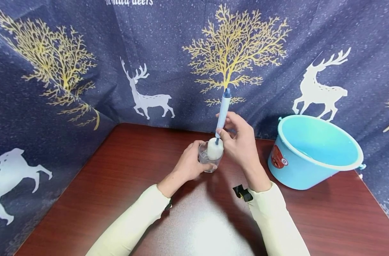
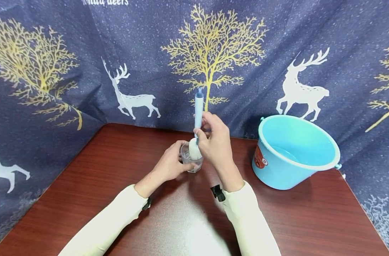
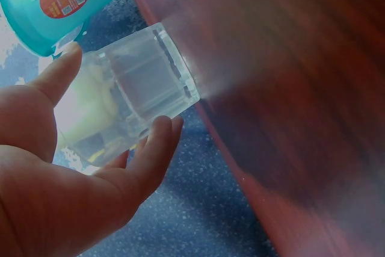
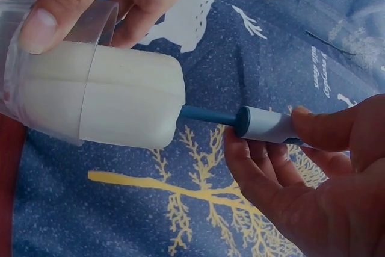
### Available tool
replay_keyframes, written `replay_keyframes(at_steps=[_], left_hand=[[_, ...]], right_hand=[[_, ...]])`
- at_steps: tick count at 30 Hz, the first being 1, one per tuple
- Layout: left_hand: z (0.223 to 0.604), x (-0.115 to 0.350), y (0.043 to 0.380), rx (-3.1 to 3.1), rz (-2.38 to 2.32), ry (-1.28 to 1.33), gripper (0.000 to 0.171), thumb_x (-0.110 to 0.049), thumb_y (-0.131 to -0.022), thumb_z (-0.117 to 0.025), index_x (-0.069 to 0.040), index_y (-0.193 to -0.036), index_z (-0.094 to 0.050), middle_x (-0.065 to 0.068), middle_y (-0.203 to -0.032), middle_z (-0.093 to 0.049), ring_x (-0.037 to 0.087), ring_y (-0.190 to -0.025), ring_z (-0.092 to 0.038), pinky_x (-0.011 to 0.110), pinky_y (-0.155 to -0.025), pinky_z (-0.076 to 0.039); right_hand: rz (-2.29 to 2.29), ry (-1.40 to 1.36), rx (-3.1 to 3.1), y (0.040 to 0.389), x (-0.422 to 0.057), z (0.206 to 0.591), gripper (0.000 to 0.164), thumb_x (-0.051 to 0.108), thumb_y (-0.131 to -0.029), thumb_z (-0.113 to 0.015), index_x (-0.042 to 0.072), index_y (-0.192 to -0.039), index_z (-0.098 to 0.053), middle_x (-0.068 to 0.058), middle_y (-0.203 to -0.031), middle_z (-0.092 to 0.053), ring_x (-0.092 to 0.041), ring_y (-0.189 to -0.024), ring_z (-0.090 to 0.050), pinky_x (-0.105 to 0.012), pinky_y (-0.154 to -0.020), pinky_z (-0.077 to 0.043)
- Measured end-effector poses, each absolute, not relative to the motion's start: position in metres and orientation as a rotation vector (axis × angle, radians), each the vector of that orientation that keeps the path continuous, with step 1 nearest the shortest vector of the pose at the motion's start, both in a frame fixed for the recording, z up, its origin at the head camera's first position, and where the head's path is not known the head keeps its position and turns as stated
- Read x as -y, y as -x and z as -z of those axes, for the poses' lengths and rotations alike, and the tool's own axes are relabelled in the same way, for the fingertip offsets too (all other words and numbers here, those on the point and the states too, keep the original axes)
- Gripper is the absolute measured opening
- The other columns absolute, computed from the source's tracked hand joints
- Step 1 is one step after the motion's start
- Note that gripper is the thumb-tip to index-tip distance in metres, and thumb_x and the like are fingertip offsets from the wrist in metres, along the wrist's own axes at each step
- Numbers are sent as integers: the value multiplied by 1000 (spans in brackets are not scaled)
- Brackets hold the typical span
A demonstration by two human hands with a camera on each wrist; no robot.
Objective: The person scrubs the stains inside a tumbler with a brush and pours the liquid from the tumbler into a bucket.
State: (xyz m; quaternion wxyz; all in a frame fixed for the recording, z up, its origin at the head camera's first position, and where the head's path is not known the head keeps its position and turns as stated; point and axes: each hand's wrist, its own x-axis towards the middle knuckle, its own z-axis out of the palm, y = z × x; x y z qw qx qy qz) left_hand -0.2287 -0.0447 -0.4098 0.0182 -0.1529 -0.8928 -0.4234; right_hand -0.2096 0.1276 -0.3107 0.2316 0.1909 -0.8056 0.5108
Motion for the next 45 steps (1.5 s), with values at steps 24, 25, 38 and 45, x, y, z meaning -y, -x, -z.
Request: replay_keyframes(at_steps=[24, 25, 38, 45], left_hand=[[409, 45, 228, 2757, 1283, 495, 89, -31, -77, -98, -3, -147, -49, 14, -140, -61, 32, -129, -58, 44, -110, -48], [410, 45, 228, 2760, 1283, 495, 89, -31, -77, -98, -4, -147, -49, 14, -140, -61, 32, -129, -58, 44, -110, -48], [409, 44, 229, 2775, 1273, 487, 90, -34, -78, -97, -4, -147, -48, 14, -140, -60, 32, -127, -58, 44, -109, -48], [410, 45, 228, 2774, 1278, 480, 91, -34, -78, -98, -3, -147, -48, 14, -138, -61, 31, -125, -58, 44, -107, -49]], right_hand=[[-1480, -453, 2227, 209, -125, 311, 31, -10, -93, -71, 5, -121, -71, -12, -103, -70, -23, -96, -72, -37, -85, -63], [-1482, -448, 2230, 209, -125, 311, 31, -9, -94, -71, 5, -121, -70, -12, -102, -69, -23, -96, -72, -37, -85, -63], [-1495, -390, 2250, 211, -126, 313, 31, -7, -95, -72, 6, -123, -70, -16, -106, -70, -29, -106, -75, -39, -94, -61], [-1531, -394, 2244, 213, -127, 316, 30, -5, -97, -71, 5, -126, -69, -19, -110, -68, -34, -111, -75, -38, -94, -60]])
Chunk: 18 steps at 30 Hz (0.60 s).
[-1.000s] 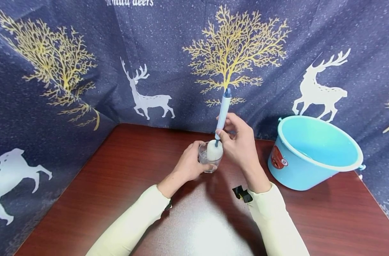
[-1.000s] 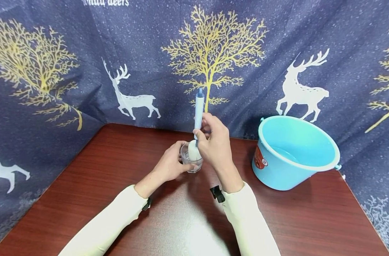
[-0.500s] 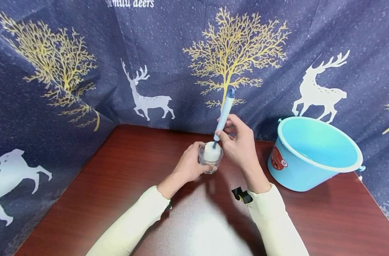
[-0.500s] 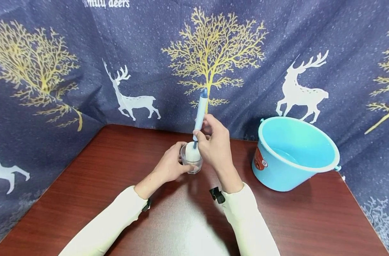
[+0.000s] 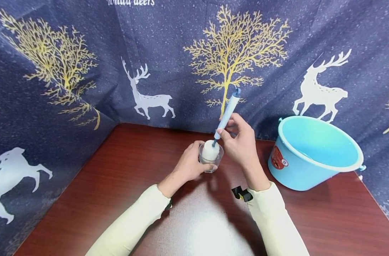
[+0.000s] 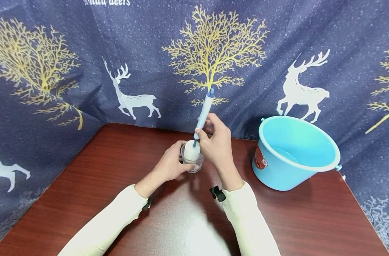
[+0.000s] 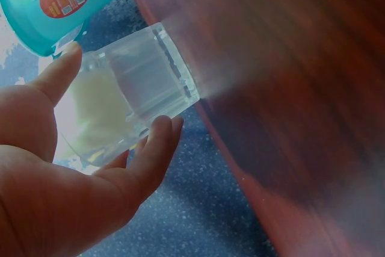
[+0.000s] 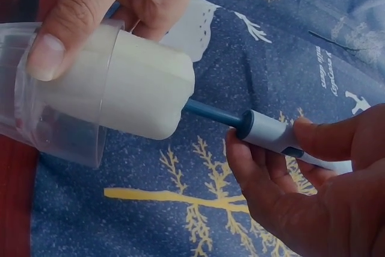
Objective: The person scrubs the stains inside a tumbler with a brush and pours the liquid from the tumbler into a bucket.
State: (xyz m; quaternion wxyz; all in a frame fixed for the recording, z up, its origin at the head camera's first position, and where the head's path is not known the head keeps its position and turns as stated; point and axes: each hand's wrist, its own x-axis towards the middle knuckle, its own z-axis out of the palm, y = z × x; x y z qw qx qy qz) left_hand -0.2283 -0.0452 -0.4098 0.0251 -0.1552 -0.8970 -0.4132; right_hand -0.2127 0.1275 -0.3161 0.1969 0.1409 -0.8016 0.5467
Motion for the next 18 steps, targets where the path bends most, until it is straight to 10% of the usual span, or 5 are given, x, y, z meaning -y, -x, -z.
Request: replay_keyframes(at_steps=[18], left_hand=[[410, 45, 229, 2770, 1289, 484, 89, -33, -77, -98, -3, -146, -49, 13, -133, -61, 30, -123, -59, 43, -106, -50]], right_hand=[[-1543, -422, 2224, 216, -125, 318, 31, -7, -94, -73, 4, -123, -68, -16, -107, -70, -30, -108, -76, -45, -91, -62]])
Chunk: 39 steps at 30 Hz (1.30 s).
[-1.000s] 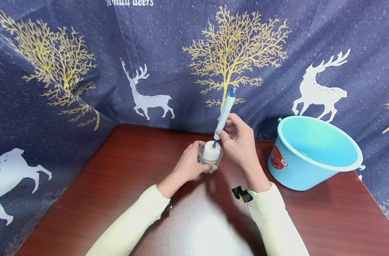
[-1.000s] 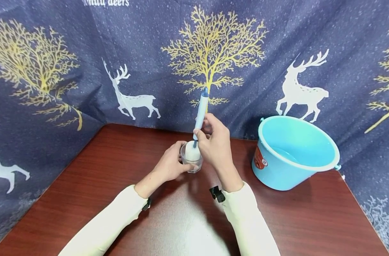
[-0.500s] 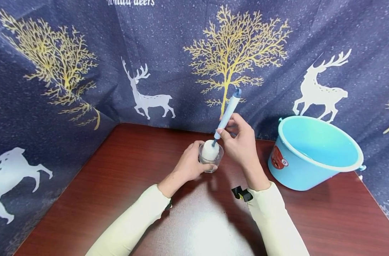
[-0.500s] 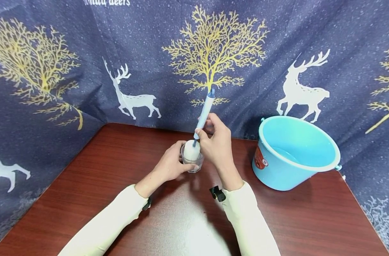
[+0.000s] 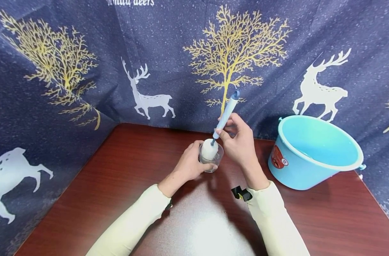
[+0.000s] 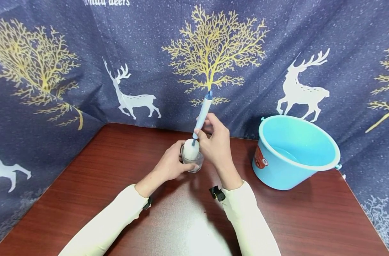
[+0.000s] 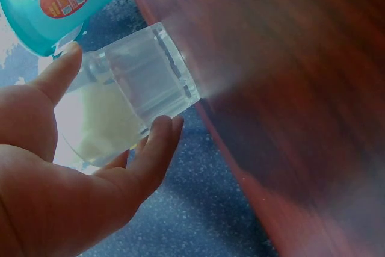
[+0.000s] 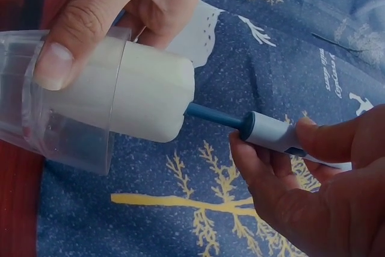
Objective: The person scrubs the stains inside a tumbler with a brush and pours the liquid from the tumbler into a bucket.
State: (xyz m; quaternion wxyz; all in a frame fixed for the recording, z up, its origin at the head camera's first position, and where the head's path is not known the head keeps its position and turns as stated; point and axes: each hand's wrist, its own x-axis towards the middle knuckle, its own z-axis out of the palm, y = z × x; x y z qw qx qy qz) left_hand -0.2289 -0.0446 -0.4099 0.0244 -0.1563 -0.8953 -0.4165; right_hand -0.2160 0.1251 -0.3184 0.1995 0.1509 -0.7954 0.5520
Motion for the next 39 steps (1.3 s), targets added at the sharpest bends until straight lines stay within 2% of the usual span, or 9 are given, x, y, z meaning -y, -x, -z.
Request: replay_keyframes(at_steps=[9, 22, 29, 36, 39], left_hand=[[411, 45, 229, 2766, 1308, 481, 88, -32, -78, -97, -3, -146, -49, 13, -134, -62, 30, -122, -60, 44, -106, -50], [411, 45, 229, 2759, 1312, 488, 89, -30, -78, -97, -3, -147, -49, 13, -136, -62, 31, -125, -60, 44, -108, -49], [411, 45, 229, 2763, 1298, 484, 88, -31, -78, -98, -3, -146, -49, 13, -135, -62, 30, -125, -60, 43, -107, -49], [410, 45, 228, 2768, 1297, 484, 86, -30, -79, -97, -4, -146, -49, 13, -137, -62, 30, -126, -60, 43, -108, -49], [410, 45, 228, 2771, 1293, 483, 86, -31, -79, -97, -4, -146, -49, 12, -137, -62, 30, -126, -60, 43, -108, -50]], right_hand=[[-1575, -441, 2187, 215, -122, 319, 30, -11, -93, -72, 4, -118, -69, -15, -104, -69, -26, -104, -75, -45, -90, -62], [-1574, -479, 2152, 214, -120, 318, 33, -16, -91, -70, 4, -117, -70, -14, -106, -67, -25, -102, -75, -30, -85, -62], [-1504, -484, 2168, 213, -121, 318, 33, -16, -90, -71, 4, -116, -71, -13, -103, -70, -23, -98, -73, -38, -82, -63], [-1487, -510, 2153, 212, -121, 316, 34, -17, -89, -71, 4, -116, -72, -13, -108, -71, -23, -96, -72, -33, -82, -63], [-1480, -516, 2149, 212, -121, 316, 35, -18, -89, -71, 4, -117, -72, -13, -109, -71, -24, -96, -72, -36, -81, -63]])
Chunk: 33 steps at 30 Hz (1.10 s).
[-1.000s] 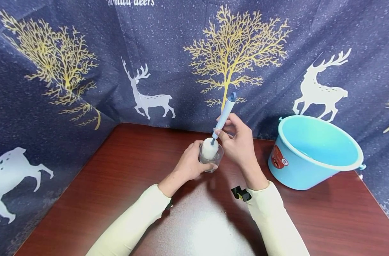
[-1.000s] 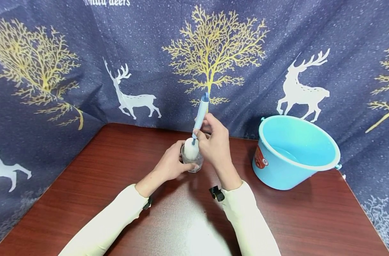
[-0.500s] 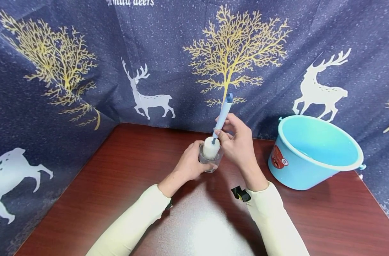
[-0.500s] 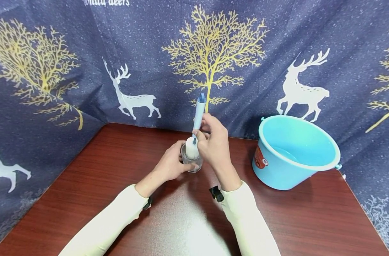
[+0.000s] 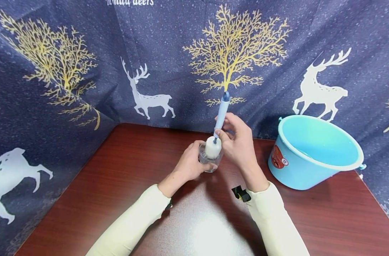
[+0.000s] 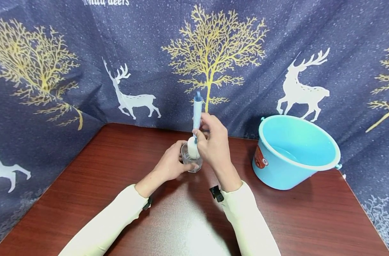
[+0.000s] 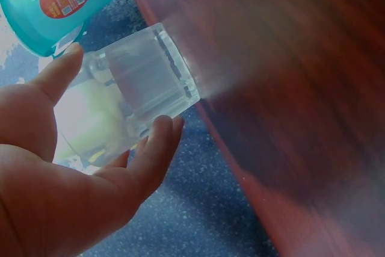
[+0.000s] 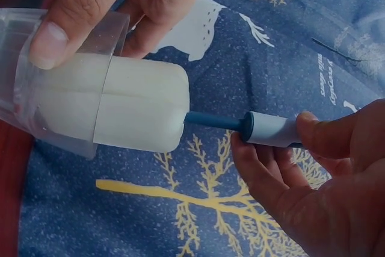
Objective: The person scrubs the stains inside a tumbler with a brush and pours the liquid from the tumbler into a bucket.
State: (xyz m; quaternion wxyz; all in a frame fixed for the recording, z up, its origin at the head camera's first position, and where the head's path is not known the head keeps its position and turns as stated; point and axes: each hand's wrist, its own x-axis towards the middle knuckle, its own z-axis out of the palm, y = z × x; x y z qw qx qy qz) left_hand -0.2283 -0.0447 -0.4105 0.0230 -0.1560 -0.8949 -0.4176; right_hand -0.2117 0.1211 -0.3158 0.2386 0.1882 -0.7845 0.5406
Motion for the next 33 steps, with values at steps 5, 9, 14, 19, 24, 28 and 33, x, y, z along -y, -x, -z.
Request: replay_keyframes(at_steps=[5, 9, 14, 19, 24, 28, 33], left_hand=[[410, 45, 228, 2774, 1289, 476, 87, -31, -79, -97, -4, -147, -49, 12, -139, -61, 30, -127, -60, 43, -108, -49], [410, 44, 228, 2777, 1287, 468, 88, -31, -79, -97, -4, -148, -49, 12, -141, -61, 30, -128, -59, 43, -108, -49], [410, 44, 228, 2772, 1281, 470, 89, -31, -78, -97, -4, -148, -49, 14, -142, -61, 31, -128, -59, 44, -109, -49], [411, 44, 229, 2772, 1275, 471, 90, -32, -78, -98, -4, -148, -49, 13, -142, -61, 31, -129, -59, 43, -109, -48], [411, 44, 229, 2774, 1275, 472, 90, -32, -78, -98, -4, -148, -49, 12, -141, -61, 31, -129, -59, 43, -110, -48], [412, 44, 230, 2771, 1267, 479, 89, -32, -77, -98, -4, -147, -49, 12, -141, -61, 31, -128, -59, 43, -110, -48], [412, 44, 230, 2766, 1267, 484, 89, -32, -78, -98, -4, -147, -49, 12, -141, -61, 31, -129, -59, 43, -110, -48]], right_hand=[[-1450, -522, 2150, 211, -121, 315, 38, -18, -89, -71, 5, -120, -73, -12, -109, -70, -24, -96, -72, -43, -81, -62], [-1423, -527, 2151, 210, -121, 314, 42, -17, -90, -71, 8, -124, -73, -11, -110, -70, -24, -96, -71, -32, -78, -61], [-1395, -539, 2156, 210, -121, 314, 51, -17, -91, -70, 12, -133, -72, -11, -115, -70, -23, -96, -71, -19, -76, -57], [-1381, -536, 2160, 211, -122, 315, 56, -16, -92, -70, 16, -138, -71, -10, -112, -69, -23, -95, -71, -21, -77, -58], [-1374, -531, 2164, 210, -122, 315, 56, -16, -92, -70, 16, -138, -71, -11, -112, -69, -23, -95, -71, -21, -74, -57], [-1361, -532, 2173, 210, -122, 314, 55, -15, -92, -70, 16, -138, -71, -11, -112, -69, -23, -94, -70, -18, -72, -55], [-1365, -528, 2188, 209, -121, 313, 53, -14, -93, -70, 15, -137, -71, -10, -111, -69, -23, -94, -70, -19, -74, -55]])
